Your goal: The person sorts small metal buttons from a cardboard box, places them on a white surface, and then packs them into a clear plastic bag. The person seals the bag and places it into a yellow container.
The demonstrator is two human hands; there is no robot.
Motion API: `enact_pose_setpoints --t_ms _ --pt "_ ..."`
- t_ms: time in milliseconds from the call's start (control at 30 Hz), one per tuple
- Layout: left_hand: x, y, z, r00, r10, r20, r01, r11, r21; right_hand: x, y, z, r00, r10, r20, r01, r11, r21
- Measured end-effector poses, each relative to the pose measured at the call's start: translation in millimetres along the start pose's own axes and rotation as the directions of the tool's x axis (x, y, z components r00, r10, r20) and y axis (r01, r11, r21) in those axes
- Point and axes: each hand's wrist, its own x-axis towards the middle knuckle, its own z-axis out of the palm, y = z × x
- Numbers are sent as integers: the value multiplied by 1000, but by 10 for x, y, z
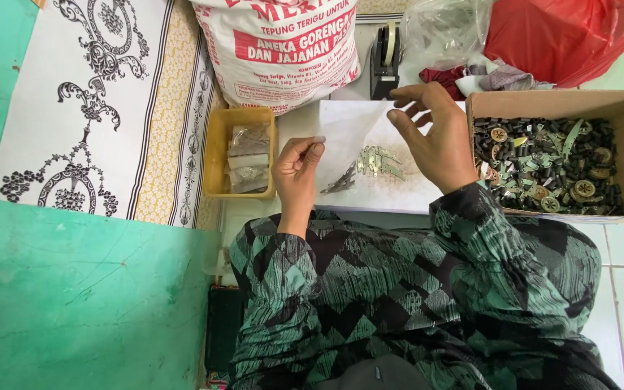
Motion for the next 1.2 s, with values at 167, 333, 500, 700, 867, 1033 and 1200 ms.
enact_pose_setpoints --t_ms 167,333,500,700,867,1033,1200 --pt "64 -173 -58 999 -9 -45 9 1000 -15 -397 832 538 958 240 158 -145 878 -456" --pt "93 -228 -3 999 -27 -37 25 998 -57 -663 943 927 905 380 189 -149 701 -697" --pt "91 -188 6 1000 -15 11 16 995 -97 -711 1252 996 983 152 105 -72 838 -540" --pt "88 -212 11 1000 -4 20 6 992 -124 -685 1527 939 956 266 126 -175 858 -484" --pt "73 -226 35 1000 5 23 -2 992 -127 -634 1498 782 979 158 130 -59 826 -561" --pt "48 -210 39 999 12 34 -6 989 -150 -607 1577 650 968 204 145 -88 821 -564" --pt "68 -181 34 998 -23 62 33 983 -178 -245 895 233 930 366 42 -365 931 -17"
